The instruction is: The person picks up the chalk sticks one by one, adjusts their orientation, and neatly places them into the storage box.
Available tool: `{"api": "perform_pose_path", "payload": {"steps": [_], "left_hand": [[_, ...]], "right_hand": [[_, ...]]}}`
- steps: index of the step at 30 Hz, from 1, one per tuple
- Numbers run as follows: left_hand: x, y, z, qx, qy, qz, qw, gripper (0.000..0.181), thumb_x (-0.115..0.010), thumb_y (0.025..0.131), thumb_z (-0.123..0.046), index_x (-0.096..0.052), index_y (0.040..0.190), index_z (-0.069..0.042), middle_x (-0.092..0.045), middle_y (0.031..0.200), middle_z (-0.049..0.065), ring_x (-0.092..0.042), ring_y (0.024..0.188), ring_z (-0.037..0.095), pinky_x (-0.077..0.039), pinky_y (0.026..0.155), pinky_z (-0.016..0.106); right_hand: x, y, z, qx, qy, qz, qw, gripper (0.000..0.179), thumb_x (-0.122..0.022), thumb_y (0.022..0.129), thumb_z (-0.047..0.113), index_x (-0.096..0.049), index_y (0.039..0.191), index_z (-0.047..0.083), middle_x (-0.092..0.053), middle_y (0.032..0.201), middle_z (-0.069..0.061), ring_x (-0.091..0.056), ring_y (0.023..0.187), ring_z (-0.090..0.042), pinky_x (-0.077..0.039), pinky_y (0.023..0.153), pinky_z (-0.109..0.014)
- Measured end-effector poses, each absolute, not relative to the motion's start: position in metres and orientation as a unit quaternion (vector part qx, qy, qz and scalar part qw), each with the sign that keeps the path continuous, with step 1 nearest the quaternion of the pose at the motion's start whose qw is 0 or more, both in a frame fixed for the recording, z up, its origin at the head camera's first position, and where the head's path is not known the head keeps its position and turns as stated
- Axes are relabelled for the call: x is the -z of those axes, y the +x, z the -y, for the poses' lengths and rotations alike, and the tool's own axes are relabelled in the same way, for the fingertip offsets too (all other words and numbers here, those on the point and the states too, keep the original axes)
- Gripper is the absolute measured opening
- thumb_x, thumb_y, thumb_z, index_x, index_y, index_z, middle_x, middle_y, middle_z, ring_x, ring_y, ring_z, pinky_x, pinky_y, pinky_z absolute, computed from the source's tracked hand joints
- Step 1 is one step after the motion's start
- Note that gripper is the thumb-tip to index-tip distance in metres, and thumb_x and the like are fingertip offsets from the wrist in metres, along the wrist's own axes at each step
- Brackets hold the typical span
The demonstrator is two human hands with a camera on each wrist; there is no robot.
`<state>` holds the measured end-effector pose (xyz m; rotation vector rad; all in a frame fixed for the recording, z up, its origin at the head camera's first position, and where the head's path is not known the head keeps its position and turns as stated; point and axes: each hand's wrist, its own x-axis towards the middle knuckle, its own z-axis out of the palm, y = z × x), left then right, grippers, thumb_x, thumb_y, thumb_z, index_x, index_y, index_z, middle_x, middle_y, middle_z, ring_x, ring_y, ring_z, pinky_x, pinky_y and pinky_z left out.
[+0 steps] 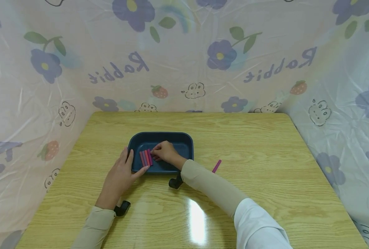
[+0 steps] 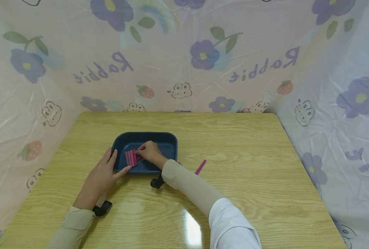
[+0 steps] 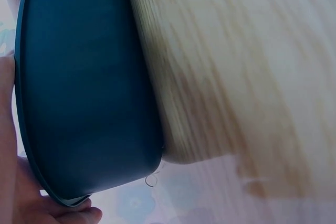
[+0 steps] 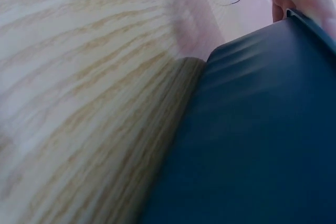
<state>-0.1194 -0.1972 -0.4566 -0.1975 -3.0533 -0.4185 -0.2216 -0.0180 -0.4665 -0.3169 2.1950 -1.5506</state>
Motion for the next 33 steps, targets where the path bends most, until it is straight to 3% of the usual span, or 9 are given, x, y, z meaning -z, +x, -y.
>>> {"api": "perform_pose_path", "payload": {"steps": [17,28,33], "left_hand": [[0.458,-0.12,0.198,0.127,-0.064,0.989,0.034,0.102,-0.039,0.081,-0.075,-0.023,0.145,0.003,-0.013,0.15,0.026,-0.028,0.13,0.046,-0.033,0.098,0.056],[0.457,-0.119,0.197,0.132,-0.064,0.989,0.034,0.101,-0.041,0.082,-0.073,-0.022,0.146,0.003,-0.014,0.15,0.027,-0.026,0.131,0.045,-0.029,0.101,0.056],[0.457,-0.119,0.198,0.133,-0.064,0.989,0.03,0.101,-0.041,0.082,-0.073,-0.021,0.146,0.002,-0.012,0.15,0.026,-0.024,0.132,0.044,-0.028,0.103,0.055]], "right_hand": [[0.45,-0.219,0.002,0.565,-0.175,-0.781,0.199,0.02,-0.062,0.091,0.015,-0.07,0.1,0.0,-0.069,0.093,-0.013,-0.068,0.077,-0.022,-0.056,0.066,-0.03],[0.427,-0.223,-0.048,0.578,-0.177,-0.773,0.191,0.026,-0.061,0.091,0.02,-0.067,0.108,0.0,-0.064,0.104,-0.022,-0.063,0.094,-0.036,-0.052,0.08,-0.042],[0.416,-0.223,-0.072,0.575,-0.177,-0.781,0.171,0.026,-0.061,0.092,0.022,-0.066,0.108,0.002,-0.066,0.1,-0.015,-0.062,0.095,-0.034,-0.052,0.082,-0.043]]}}
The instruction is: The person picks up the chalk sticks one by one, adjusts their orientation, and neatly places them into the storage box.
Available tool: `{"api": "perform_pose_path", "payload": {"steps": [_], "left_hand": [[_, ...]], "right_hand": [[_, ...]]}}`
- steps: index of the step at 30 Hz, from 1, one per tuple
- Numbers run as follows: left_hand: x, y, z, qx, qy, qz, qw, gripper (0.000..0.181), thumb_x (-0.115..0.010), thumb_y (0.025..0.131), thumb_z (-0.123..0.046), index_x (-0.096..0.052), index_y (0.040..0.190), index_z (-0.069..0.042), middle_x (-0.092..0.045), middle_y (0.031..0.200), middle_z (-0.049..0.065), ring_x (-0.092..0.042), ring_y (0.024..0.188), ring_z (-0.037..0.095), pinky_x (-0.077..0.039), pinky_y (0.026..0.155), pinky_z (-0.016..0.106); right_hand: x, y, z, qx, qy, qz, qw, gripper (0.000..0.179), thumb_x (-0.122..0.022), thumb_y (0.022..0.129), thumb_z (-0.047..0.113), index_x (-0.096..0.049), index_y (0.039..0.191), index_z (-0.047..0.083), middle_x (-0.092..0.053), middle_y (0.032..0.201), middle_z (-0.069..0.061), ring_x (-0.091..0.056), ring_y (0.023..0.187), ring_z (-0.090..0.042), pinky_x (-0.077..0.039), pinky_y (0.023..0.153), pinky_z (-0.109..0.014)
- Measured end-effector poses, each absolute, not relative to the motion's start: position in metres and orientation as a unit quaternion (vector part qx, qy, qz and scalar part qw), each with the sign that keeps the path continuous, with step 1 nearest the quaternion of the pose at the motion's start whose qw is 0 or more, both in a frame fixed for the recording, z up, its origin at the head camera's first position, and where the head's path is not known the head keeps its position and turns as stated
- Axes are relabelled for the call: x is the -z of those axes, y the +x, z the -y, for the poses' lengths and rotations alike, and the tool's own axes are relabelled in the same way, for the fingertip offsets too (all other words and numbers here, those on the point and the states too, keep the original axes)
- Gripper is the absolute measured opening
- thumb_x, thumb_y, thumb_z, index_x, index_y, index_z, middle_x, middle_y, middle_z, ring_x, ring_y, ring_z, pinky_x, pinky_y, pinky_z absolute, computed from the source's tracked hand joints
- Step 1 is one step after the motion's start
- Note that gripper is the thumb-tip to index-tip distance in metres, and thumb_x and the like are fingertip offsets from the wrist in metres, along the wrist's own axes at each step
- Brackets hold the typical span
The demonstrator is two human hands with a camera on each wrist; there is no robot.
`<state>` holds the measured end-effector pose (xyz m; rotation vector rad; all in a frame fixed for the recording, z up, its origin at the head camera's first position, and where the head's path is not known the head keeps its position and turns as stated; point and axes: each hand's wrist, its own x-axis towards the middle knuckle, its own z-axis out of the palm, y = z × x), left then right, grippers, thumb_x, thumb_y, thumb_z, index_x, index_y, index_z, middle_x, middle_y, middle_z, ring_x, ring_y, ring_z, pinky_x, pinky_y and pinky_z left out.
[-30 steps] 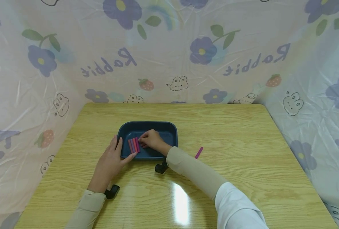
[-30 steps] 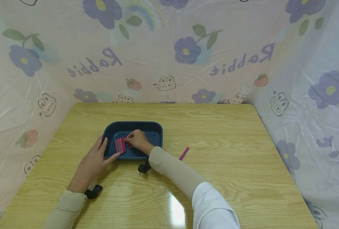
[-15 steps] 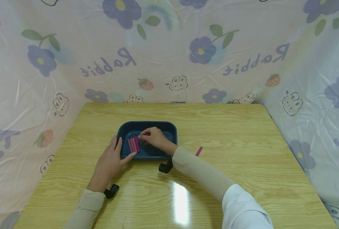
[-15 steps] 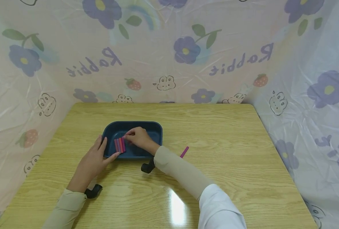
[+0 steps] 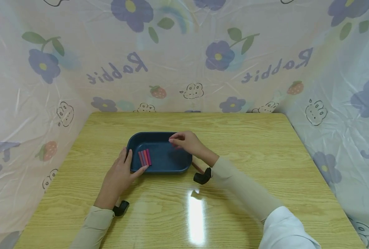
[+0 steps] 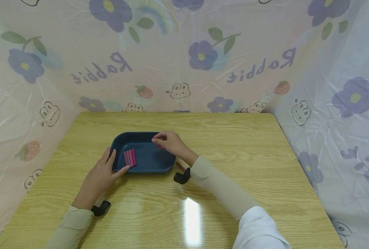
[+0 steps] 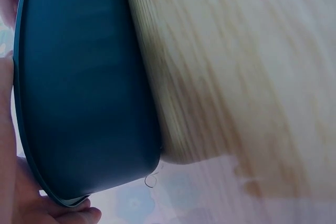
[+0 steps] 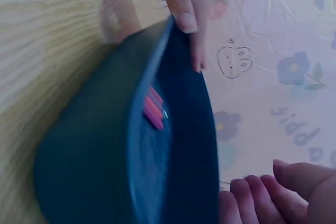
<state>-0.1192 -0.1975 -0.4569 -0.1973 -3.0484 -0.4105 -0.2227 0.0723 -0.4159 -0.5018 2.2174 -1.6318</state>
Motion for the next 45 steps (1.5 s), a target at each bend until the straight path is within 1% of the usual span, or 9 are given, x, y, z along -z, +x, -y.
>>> {"api": "perform_pose_path", "payload": {"steps": [2,6,9,18,25,28,32,40,45], "left_hand": [[0.456,-0.119,0.197,0.133,-0.066,0.988,0.029,0.1,-0.043,0.083,-0.072,-0.021,0.146,0.002,-0.012,0.151,0.026,-0.024,0.132,0.044,-0.028,0.103,0.055],[0.456,-0.118,0.197,0.134,-0.07,0.988,0.028,0.099,-0.043,0.083,-0.071,-0.021,0.146,0.003,-0.011,0.151,0.026,-0.025,0.132,0.045,-0.029,0.102,0.056],[0.456,-0.118,0.196,0.135,-0.069,0.988,0.026,0.099,-0.043,0.083,-0.071,-0.021,0.146,0.003,-0.01,0.151,0.025,-0.025,0.131,0.045,-0.029,0.101,0.056],[0.455,-0.117,0.196,0.137,-0.066,0.988,0.024,0.097,-0.046,0.084,-0.067,-0.02,0.146,0.003,-0.009,0.151,0.026,-0.023,0.133,0.045,-0.028,0.102,0.056],[0.455,-0.117,0.196,0.137,-0.072,0.987,0.031,0.097,-0.046,0.085,-0.067,-0.021,0.146,0.003,-0.011,0.15,0.027,-0.023,0.133,0.044,-0.028,0.102,0.056],[0.455,-0.117,0.196,0.136,-0.072,0.987,0.033,0.098,-0.044,0.084,-0.069,-0.022,0.146,0.004,-0.011,0.15,0.027,-0.024,0.132,0.045,-0.029,0.101,0.057],[0.456,-0.118,0.196,0.137,-0.072,0.987,0.036,0.098,-0.046,0.084,-0.068,-0.022,0.146,0.004,-0.011,0.15,0.027,-0.025,0.131,0.046,-0.029,0.1,0.057],[0.456,-0.119,0.197,0.134,-0.073,0.988,0.039,0.099,-0.045,0.083,-0.069,-0.022,0.145,0.004,-0.013,0.15,0.027,-0.026,0.131,0.046,-0.03,0.1,0.057],[0.456,-0.119,0.197,0.137,-0.07,0.988,0.032,0.1,-0.045,0.083,-0.07,-0.022,0.145,0.004,-0.013,0.15,0.027,-0.027,0.13,0.046,-0.03,0.1,0.057]], "right_hand": [[0.412,-0.222,-0.083,0.57,-0.18,-0.785,0.164,0.026,-0.061,0.092,0.022,-0.067,0.107,0.002,-0.066,0.098,-0.012,-0.063,0.094,-0.03,-0.052,0.082,-0.042],[0.408,-0.221,-0.104,0.555,-0.184,-0.795,0.161,0.026,-0.061,0.091,0.023,-0.067,0.108,0.004,-0.065,0.103,-0.015,-0.064,0.093,-0.026,-0.052,0.081,-0.041],[0.409,-0.221,-0.121,0.544,-0.182,-0.803,0.163,0.029,-0.06,0.092,0.024,-0.066,0.109,0.002,-0.064,0.106,-0.019,-0.063,0.094,-0.029,-0.052,0.081,-0.042],[0.425,-0.217,-0.16,0.52,-0.164,-0.822,0.163,0.032,-0.059,0.092,0.027,-0.065,0.112,0.002,-0.064,0.105,-0.018,-0.059,0.099,-0.037,-0.051,0.082,-0.046],[0.428,-0.214,-0.182,0.496,-0.165,-0.834,0.174,0.031,-0.056,0.094,0.021,-0.062,0.114,-0.002,-0.063,0.109,-0.02,-0.059,0.099,-0.037,-0.051,0.082,-0.047],[0.431,-0.215,-0.191,0.47,-0.183,-0.844,0.183,0.031,-0.057,0.094,0.019,-0.062,0.115,-0.004,-0.064,0.108,-0.015,-0.061,0.097,-0.034,-0.051,0.08,-0.046],[0.434,-0.214,-0.201,0.416,-0.229,-0.86,0.187,0.029,-0.06,0.092,0.021,-0.065,0.112,0.0,-0.066,0.104,-0.006,-0.061,0.097,-0.023,-0.051,0.081,-0.039],[0.435,-0.209,-0.209,0.349,-0.299,-0.859,0.225,0.02,-0.06,0.091,0.012,-0.067,0.108,0.003,-0.067,0.103,-0.008,-0.061,0.091,-0.014,-0.05,0.077,-0.03],[0.436,-0.205,-0.209,0.322,-0.329,-0.856,0.236,0.018,-0.061,0.091,0.011,-0.068,0.106,0.004,-0.067,0.104,-0.007,-0.061,0.094,-0.015,-0.05,0.079,-0.031]]}}
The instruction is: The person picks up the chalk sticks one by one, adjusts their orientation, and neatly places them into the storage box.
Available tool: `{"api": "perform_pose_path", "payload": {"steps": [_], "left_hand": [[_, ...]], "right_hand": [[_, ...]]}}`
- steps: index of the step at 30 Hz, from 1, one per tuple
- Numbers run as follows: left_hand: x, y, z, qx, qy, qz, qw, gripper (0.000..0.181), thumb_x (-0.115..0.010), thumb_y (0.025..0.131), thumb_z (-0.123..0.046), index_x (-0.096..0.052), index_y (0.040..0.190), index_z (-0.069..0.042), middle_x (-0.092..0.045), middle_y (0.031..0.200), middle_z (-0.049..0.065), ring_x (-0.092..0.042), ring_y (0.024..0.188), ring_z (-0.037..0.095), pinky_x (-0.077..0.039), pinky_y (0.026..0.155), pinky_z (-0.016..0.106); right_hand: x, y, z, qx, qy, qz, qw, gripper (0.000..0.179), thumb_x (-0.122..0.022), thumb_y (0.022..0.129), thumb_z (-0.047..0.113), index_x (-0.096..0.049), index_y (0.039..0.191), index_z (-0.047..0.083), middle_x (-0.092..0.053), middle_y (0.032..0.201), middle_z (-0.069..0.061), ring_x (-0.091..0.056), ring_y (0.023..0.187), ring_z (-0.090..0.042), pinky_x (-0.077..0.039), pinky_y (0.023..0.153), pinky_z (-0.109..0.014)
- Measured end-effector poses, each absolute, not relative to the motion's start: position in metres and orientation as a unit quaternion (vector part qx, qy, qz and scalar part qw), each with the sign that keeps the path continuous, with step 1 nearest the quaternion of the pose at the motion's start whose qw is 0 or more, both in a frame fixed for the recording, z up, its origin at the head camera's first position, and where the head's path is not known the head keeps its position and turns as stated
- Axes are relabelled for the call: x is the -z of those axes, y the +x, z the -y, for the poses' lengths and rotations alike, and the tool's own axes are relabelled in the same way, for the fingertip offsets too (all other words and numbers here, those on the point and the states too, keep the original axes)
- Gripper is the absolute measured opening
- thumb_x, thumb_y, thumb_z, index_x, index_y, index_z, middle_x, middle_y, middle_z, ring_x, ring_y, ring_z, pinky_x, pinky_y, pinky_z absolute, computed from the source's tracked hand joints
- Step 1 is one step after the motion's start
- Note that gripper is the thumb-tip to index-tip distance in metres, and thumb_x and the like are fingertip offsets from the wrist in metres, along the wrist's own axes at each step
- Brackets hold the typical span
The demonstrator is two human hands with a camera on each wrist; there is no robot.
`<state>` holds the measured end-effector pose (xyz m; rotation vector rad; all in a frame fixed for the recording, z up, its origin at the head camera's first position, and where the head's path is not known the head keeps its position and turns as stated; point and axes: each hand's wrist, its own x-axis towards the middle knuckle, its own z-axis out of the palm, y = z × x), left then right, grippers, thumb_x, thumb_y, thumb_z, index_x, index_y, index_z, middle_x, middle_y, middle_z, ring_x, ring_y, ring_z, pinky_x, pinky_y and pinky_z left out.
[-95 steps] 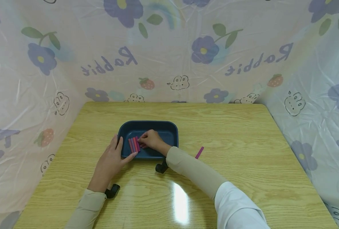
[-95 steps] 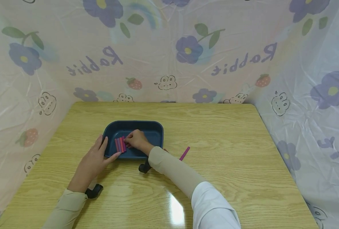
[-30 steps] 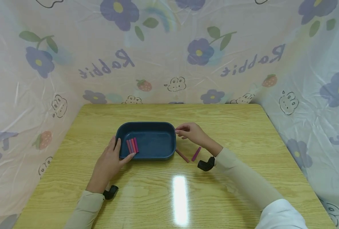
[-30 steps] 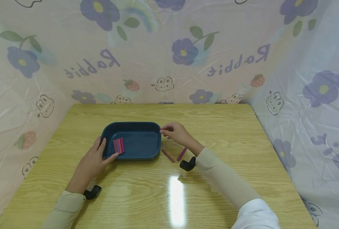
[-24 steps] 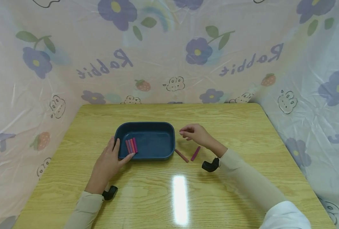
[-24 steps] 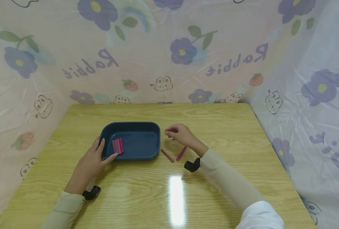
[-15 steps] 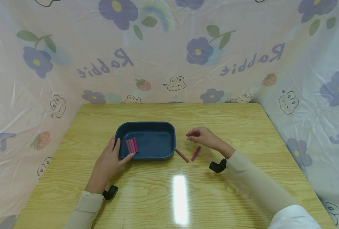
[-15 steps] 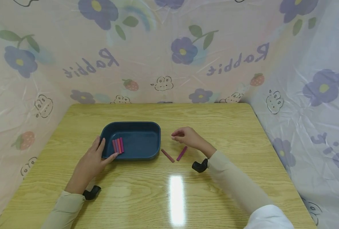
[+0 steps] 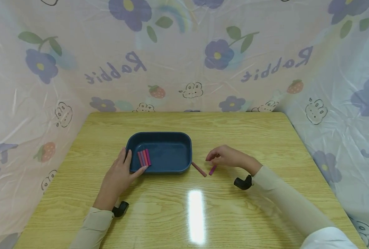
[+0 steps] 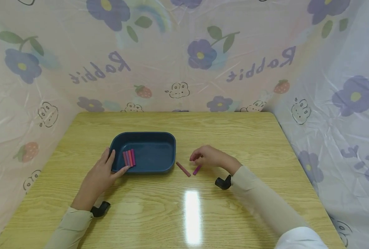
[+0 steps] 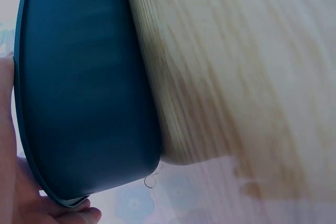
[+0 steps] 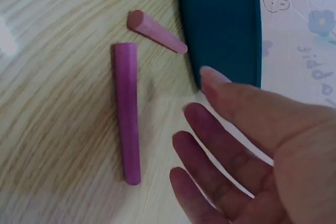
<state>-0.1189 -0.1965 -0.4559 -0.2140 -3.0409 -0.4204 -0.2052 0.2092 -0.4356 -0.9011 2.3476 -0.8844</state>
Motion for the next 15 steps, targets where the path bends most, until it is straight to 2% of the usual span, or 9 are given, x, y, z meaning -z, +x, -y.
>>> {"api": "perform_pose_path", "payload": {"steps": [8,15], "left_hand": [[0.455,-0.118,0.1963,0.135,-0.07,0.988,0.035,0.099,-0.044,0.083,-0.071,-0.023,0.145,0.004,-0.013,0.15,0.026,-0.028,0.13,0.046,-0.032,0.099,0.056],[0.4552,-0.1177,0.1972,0.136,-0.074,0.987,0.038,0.1,-0.04,0.083,-0.073,-0.023,0.145,0.003,-0.013,0.15,0.027,-0.029,0.129,0.046,-0.033,0.099,0.056]], "right_hand": [[0.4411,-0.2009,-0.2087,0.292,-0.342,-0.853,0.266,0.015,-0.068,0.085,0.012,-0.068,0.1,0.006,-0.067,0.096,-0.002,-0.063,0.089,-0.011,-0.051,0.078,-0.026],[0.4439,-0.2022,-0.2096,0.235,-0.381,-0.86,0.246,0.016,-0.072,0.081,0.015,-0.07,0.096,0.009,-0.065,0.091,0.004,-0.06,0.083,-0.007,-0.05,0.075,-0.024]]}}
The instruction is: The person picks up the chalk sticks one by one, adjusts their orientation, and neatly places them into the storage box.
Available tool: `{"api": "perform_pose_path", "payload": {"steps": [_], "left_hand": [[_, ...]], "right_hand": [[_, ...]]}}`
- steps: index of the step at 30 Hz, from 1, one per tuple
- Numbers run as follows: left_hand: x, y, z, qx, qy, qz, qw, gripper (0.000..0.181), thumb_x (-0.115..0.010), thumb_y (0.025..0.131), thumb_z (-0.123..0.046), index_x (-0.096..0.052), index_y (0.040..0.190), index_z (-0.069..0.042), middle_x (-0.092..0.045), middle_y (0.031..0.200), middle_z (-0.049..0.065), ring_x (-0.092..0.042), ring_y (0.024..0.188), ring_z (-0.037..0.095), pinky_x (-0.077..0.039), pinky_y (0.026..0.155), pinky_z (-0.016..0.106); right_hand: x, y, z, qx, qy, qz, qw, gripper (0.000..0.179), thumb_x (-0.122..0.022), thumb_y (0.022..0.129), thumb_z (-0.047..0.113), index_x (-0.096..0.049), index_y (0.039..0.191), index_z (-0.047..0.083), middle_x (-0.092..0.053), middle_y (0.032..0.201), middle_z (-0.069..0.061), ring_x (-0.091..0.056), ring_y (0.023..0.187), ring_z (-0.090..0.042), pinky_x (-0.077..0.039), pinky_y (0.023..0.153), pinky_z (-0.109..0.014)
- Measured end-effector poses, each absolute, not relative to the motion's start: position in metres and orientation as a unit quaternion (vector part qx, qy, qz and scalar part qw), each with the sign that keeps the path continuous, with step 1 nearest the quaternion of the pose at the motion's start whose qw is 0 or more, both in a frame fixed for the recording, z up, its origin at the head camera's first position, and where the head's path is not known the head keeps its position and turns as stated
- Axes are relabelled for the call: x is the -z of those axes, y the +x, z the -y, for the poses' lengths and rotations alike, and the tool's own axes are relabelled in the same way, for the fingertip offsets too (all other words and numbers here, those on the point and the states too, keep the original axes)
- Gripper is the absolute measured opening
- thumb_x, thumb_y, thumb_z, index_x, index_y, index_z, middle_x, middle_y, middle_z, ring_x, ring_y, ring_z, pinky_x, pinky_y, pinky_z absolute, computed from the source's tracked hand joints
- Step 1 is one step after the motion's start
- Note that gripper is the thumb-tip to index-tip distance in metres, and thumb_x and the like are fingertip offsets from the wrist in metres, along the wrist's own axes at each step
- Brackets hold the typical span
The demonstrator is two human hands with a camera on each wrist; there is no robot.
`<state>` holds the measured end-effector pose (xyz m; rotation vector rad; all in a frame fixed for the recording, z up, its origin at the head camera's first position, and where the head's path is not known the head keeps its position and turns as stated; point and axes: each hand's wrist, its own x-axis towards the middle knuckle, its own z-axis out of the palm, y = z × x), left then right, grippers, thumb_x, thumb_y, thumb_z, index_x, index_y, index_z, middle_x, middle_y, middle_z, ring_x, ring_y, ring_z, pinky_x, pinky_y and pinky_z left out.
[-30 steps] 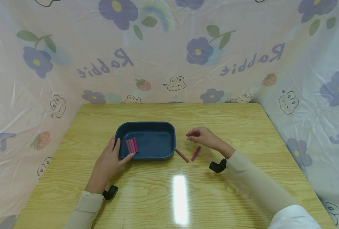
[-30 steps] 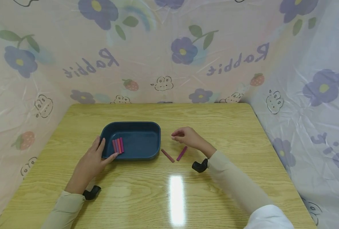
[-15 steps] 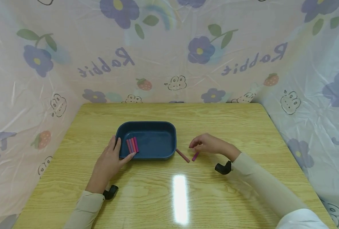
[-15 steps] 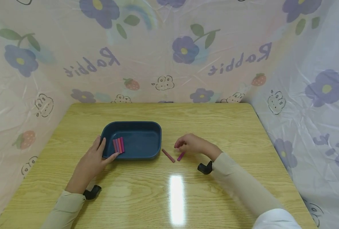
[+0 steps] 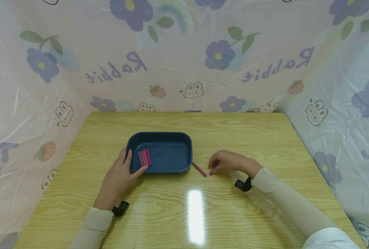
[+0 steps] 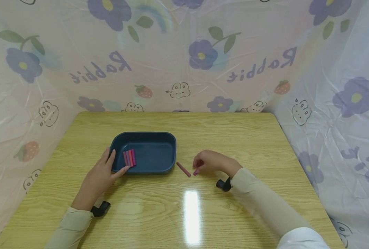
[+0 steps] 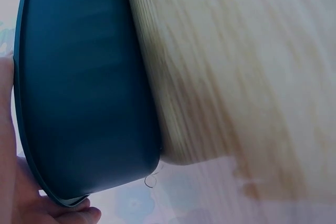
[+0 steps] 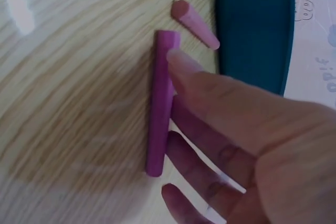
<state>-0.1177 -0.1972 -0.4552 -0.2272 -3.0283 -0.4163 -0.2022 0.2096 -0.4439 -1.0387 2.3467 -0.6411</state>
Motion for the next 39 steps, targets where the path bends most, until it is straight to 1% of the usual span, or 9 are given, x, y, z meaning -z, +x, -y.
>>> {"api": "perform_pose_path", "payload": {"steps": [4,7,10,14,21,25,33,39], "left_hand": [[0.457,-0.118,0.198,0.135,-0.072,0.987,0.041,0.101,-0.039,0.082,-0.074,-0.023,0.146,0.003,-0.013,0.15,0.026,-0.029,0.13,0.045,-0.033,0.099,0.056],[0.457,-0.118,0.198,0.137,-0.073,0.987,0.044,0.1,-0.04,0.082,-0.073,-0.024,0.145,0.003,-0.014,0.15,0.026,-0.029,0.13,0.045,-0.033,0.099,0.055],[0.457,-0.118,0.197,0.139,-0.072,0.987,0.045,0.1,-0.043,0.082,-0.072,-0.024,0.145,0.003,-0.014,0.15,0.026,-0.029,0.13,0.045,-0.033,0.099,0.055],[0.457,-0.119,0.197,0.139,-0.072,0.987,0.042,0.1,-0.042,0.082,-0.073,-0.024,0.145,0.003,-0.013,0.15,0.026,-0.029,0.13,0.045,-0.033,0.099,0.055],[0.457,-0.119,0.197,0.136,-0.071,0.987,0.04,0.1,-0.043,0.082,-0.072,-0.024,0.145,0.003,-0.013,0.15,0.025,-0.028,0.131,0.044,-0.032,0.1,0.055],[0.457,-0.119,0.197,0.133,-0.071,0.988,0.038,0.099,-0.042,0.083,-0.072,-0.024,0.145,0.003,-0.013,0.15,0.026,-0.028,0.13,0.045,-0.033,0.099,0.055],[0.456,-0.119,0.196,0.138,-0.068,0.988,0.031,0.099,-0.043,0.083,-0.071,-0.023,0.146,0.003,-0.012,0.151,0.025,-0.027,0.131,0.045,-0.031,0.1,0.056],[0.456,-0.119,0.196,0.137,-0.066,0.988,0.03,0.101,-0.04,0.082,-0.074,-0.022,0.146,0.003,-0.012,0.15,0.026,-0.026,0.131,0.045,-0.03,0.101,0.056]], "right_hand": [[0.445,-0.203,-0.21,0.212,-0.403,-0.86,0.23,0.015,-0.073,0.08,0.016,-0.071,0.094,0.01,-0.064,0.089,0.005,-0.059,0.082,-0.008,-0.049,0.075,-0.025],[0.446,-0.202,-0.21,0.202,-0.404,-0.862,0.228,0.013,-0.074,0.079,0.016,-0.07,0.092,0.012,-0.063,0.087,0.006,-0.057,0.079,-0.009,-0.049,0.073,-0.026],[0.447,-0.201,-0.209,0.206,-0.391,-0.863,0.245,0.011,-0.073,0.08,0.015,-0.069,0.09,0.014,-0.061,0.086,0.007,-0.055,0.077,-0.008,-0.048,0.071,-0.025],[0.45,-0.2,-0.209,0.216,-0.377,-0.859,0.27,0.008,-0.072,0.081,0.014,-0.067,0.088,0.015,-0.059,0.085,0.007,-0.054,0.075,-0.008,-0.048,0.068,-0.024],[0.452,-0.199,-0.207,0.231,-0.371,-0.85,0.293,0.012,-0.073,0.08,0.014,-0.063,0.086,0.013,-0.059,0.083,0.004,-0.053,0.072,-0.008,-0.048,0.065,-0.025],[0.453,-0.199,-0.207,0.235,-0.368,-0.846,0.305,0.013,-0.074,0.08,0.015,-0.062,0.085,0.012,-0.059,0.081,0.004,-0.052,0.071,-0.008,-0.047,0.064,-0.024],[0.455,-0.198,-0.209,0.245,-0.379,-0.841,0.299,0.01,-0.07,0.084,0.019,-0.063,0.087,0.012,-0.059,0.081,0.006,-0.052,0.07,-0.007,-0.047,0.063,-0.024],[0.455,-0.198,-0.213,0.261,-0.374,-0.839,0.296,0.007,-0.064,0.089,0.019,-0.064,0.092,0.013,-0.061,0.086,0.006,-0.052,0.073,-0.009,-0.047,0.066,-0.025]]}}
